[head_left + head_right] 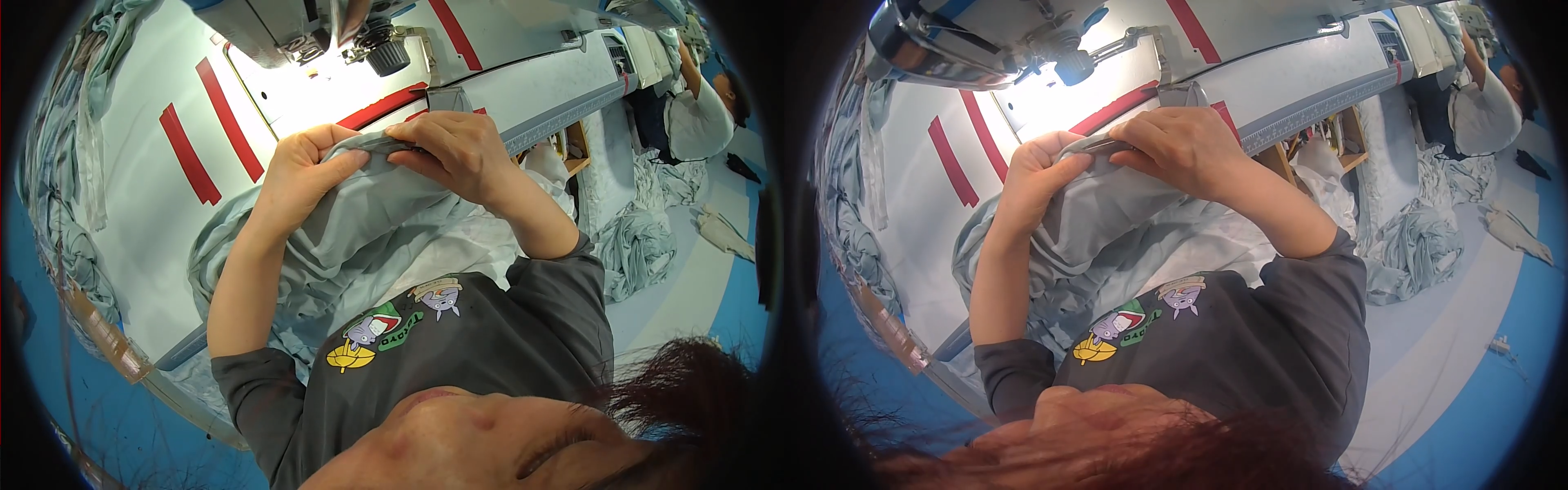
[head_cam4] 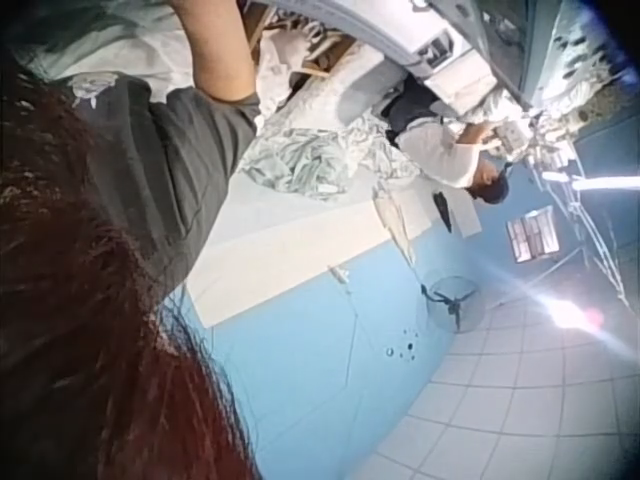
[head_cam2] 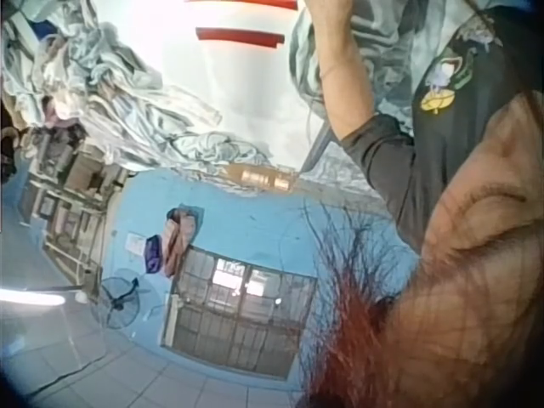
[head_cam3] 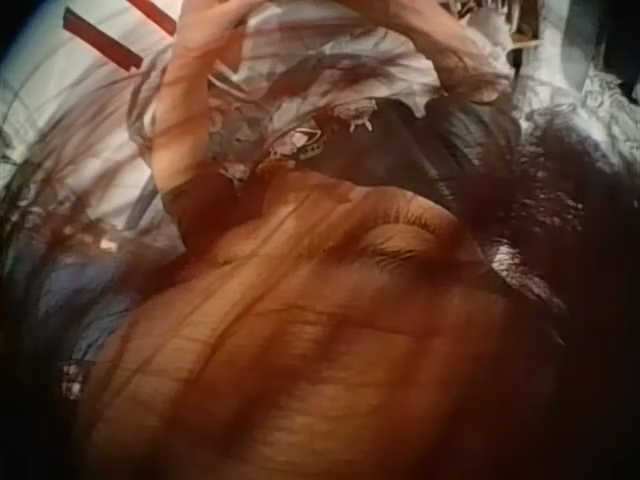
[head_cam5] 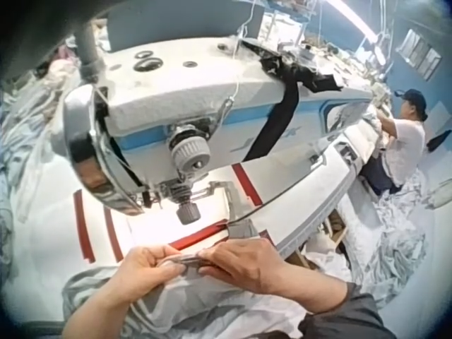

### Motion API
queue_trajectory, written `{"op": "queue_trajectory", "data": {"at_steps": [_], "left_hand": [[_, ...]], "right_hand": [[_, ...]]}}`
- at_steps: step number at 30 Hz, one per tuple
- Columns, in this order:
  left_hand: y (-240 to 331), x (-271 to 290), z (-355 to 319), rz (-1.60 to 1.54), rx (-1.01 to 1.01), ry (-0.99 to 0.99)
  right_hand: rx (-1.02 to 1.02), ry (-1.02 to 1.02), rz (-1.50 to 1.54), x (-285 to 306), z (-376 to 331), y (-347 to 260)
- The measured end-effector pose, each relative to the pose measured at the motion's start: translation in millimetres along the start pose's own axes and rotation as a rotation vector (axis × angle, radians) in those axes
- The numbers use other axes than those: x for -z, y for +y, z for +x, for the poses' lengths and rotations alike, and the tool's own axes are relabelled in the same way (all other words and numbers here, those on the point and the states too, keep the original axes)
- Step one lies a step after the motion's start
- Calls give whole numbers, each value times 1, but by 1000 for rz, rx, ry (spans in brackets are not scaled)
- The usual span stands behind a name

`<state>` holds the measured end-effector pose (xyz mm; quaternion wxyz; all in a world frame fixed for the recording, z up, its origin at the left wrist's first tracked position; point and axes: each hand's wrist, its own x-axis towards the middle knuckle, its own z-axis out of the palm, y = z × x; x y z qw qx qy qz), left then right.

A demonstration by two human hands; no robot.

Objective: The recorder is using an industrial sewing machine to join pieces of light-colored fabric together.

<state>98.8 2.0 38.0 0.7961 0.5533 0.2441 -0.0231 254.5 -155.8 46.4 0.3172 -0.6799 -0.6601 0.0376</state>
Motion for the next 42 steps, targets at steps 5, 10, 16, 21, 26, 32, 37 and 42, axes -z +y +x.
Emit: {"op": "queue_trajectory", "data": {"at_steps": [5,10,16,21,26,32,37,42], "left_hand": [[1,0,1,-3,4,-7],[2,0,0,-6,6,4],[3,-1,0,-58,22,-6],[0,1,1,21,-49,-20],[-3,2,-1,94,-73,-29],[5,-2,-1,60,-18,3],[-1,1,-2,28,6,0],[-5,5,0,48,-21,1]], "right_hand": [[-67,8,125,-1,-3,3],[-428,151,495,10,-8,2],[-305,12,412,2,-1,-8],[-107,136,211,-20,4,-8],[-95,109,102,-22,-2,-6],[-382,494,544,-3,-9,11],[-415,397,738,5,-35,8],[-410,399,857,-6,-41,4]]}}
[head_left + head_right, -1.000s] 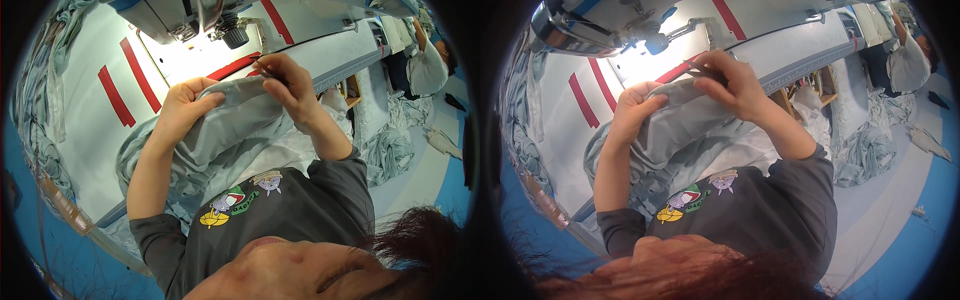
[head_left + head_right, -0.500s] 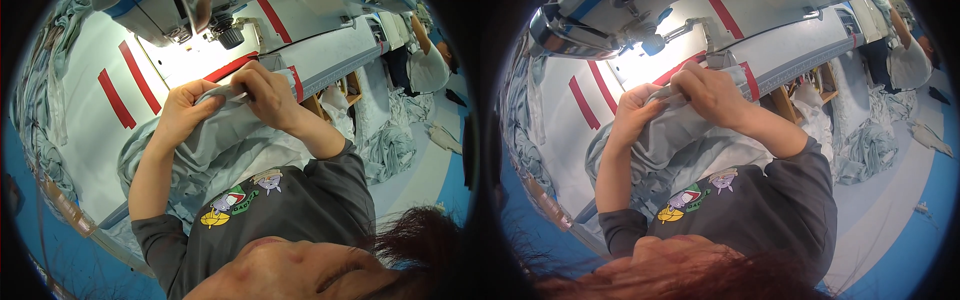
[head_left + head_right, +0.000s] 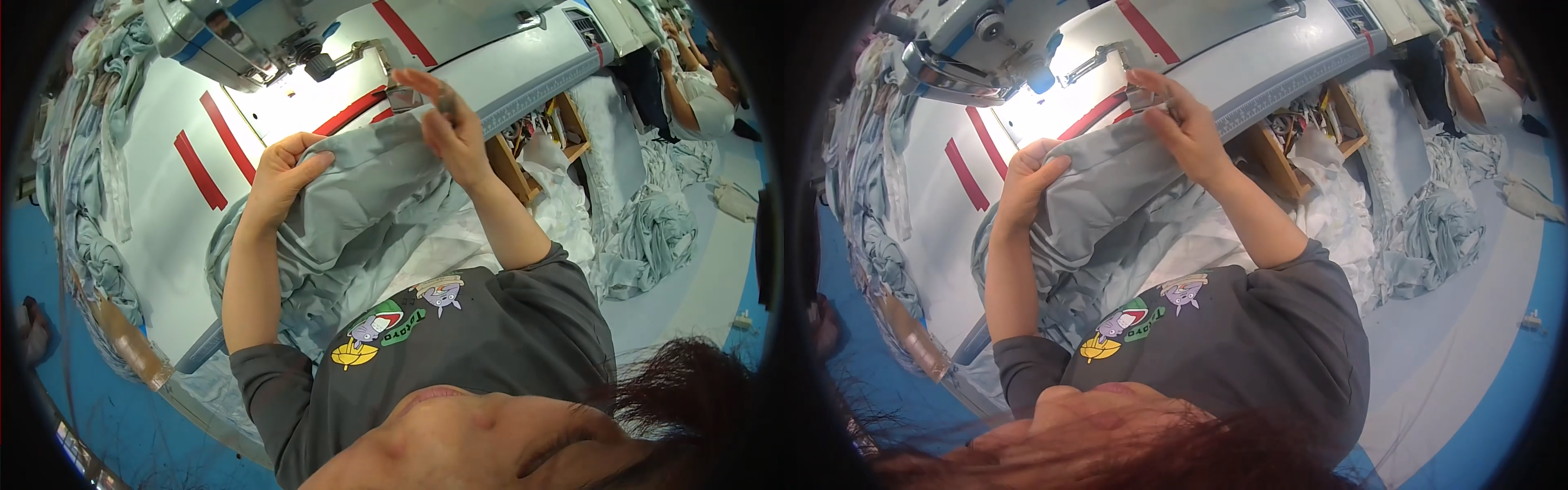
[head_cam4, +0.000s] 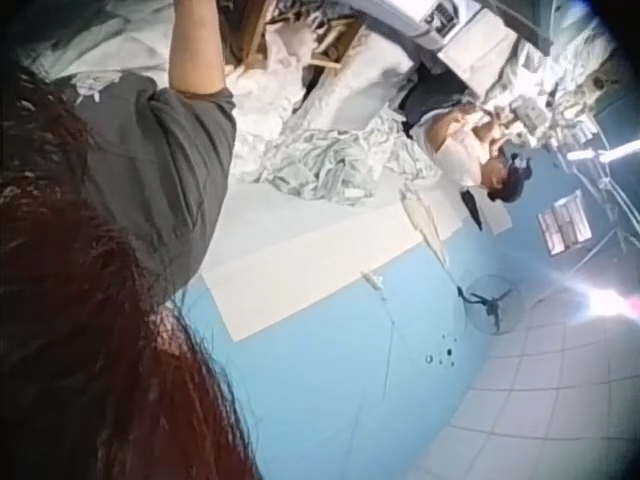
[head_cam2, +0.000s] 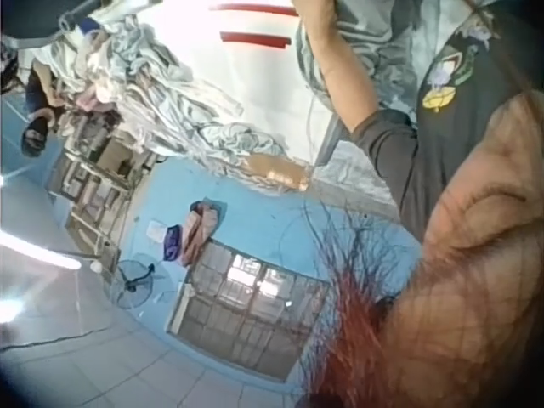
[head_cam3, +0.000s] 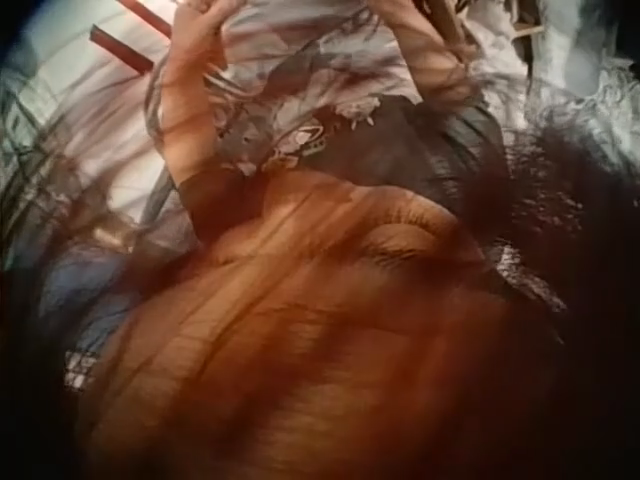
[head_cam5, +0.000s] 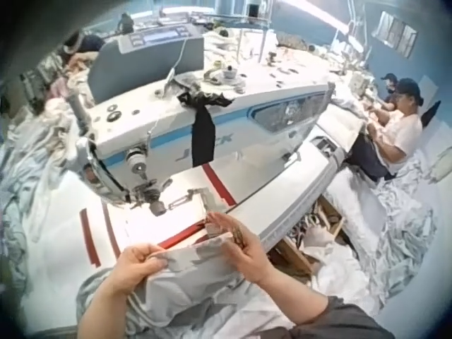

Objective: The recorder is using an industrial sewing machine to join pieces of light-colored fabric together.

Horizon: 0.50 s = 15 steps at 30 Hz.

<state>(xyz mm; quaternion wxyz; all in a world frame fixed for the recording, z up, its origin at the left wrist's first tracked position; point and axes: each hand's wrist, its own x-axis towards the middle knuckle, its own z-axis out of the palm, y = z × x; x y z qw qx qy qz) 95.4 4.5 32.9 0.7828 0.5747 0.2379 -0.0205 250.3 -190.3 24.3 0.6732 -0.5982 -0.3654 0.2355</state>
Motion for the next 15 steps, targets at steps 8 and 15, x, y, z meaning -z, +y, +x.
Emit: {"op": "queue_trajectory", "data": {"at_steps": [8,15], "left_hand": [[-7,-27,-87,1141,-221,-253],[-145,-16,-227,1368,196,175]], "right_hand": [[-321,-197,-309,28,-38,-65],[98,932,-503,310,-95,-94]]}}
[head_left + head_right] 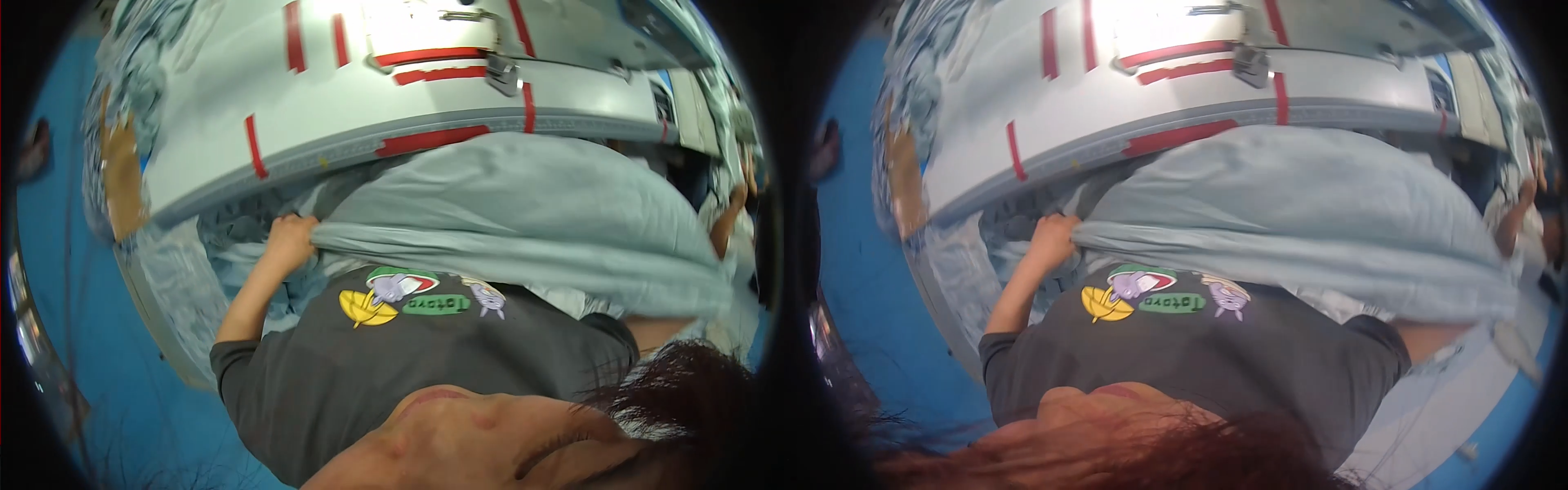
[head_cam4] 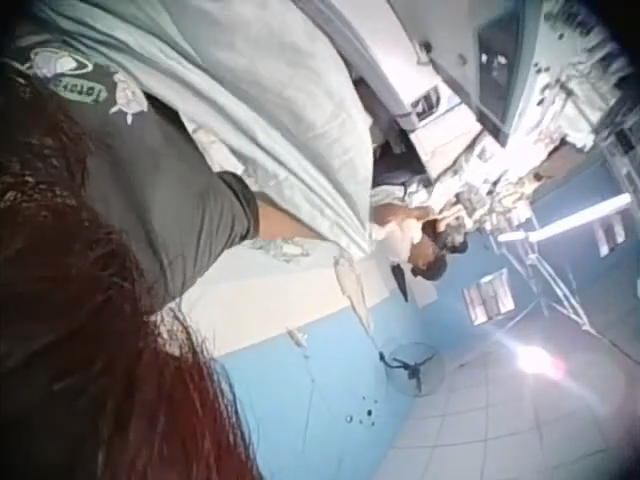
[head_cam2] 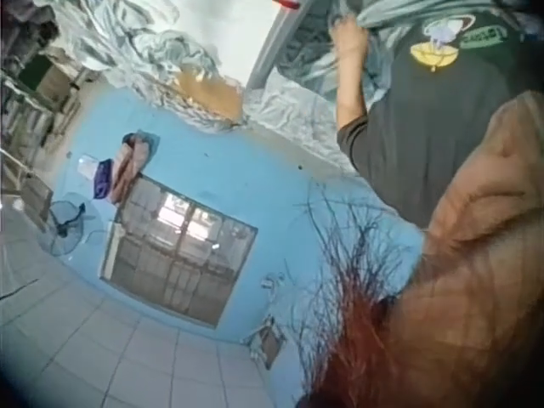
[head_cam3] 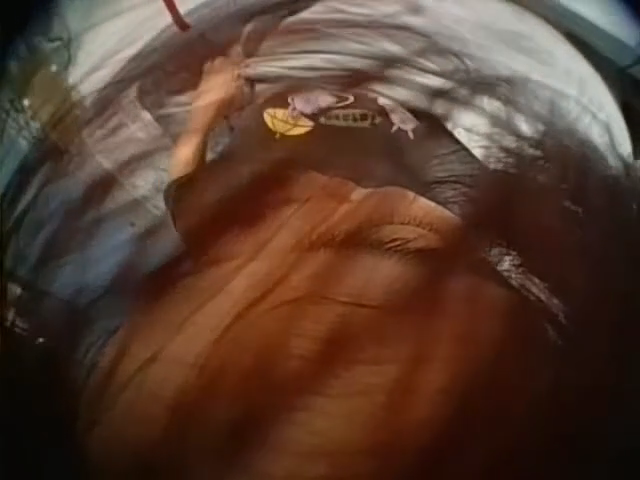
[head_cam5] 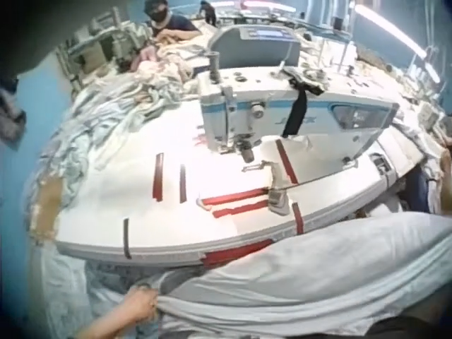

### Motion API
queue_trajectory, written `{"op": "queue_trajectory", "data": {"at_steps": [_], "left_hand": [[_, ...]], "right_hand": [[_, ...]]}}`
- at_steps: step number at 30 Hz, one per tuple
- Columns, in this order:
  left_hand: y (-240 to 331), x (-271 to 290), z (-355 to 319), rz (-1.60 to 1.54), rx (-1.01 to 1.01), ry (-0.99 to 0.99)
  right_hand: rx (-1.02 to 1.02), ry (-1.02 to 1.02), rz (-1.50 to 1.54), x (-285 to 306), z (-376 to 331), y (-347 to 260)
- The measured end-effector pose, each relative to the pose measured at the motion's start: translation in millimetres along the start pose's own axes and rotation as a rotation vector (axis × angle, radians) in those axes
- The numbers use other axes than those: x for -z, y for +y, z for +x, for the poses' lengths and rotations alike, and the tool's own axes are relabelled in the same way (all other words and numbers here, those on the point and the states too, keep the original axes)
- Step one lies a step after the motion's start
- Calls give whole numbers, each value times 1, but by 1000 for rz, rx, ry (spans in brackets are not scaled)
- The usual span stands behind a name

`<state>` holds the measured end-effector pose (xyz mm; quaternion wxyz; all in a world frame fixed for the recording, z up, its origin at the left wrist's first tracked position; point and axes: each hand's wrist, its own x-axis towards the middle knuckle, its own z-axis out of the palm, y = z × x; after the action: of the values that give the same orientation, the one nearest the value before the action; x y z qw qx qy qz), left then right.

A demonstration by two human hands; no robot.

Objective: The recorder is using an industrial sewing machine to join pieces of light-colored fabric together.

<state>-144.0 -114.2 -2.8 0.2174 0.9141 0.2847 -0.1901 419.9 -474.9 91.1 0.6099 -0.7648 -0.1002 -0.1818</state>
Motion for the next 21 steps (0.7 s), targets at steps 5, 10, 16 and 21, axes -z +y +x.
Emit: {"op": "queue_trajectory", "data": {"at_steps": [5,10,16,21], "left_hand": [[82,28,-1,-1026,-352,285],[186,101,26,-900,-900,860],[132,88,12,-825,-819,449],[-16,-42,12,-695,-39,762]], "right_hand": [[-117,-503,-394,-19,-56,85],[-130,-804,-521,-50,-117,131],[-210,-837,-571,-38,-112,146],[-293,-783,-625,1,-82,147]]}}
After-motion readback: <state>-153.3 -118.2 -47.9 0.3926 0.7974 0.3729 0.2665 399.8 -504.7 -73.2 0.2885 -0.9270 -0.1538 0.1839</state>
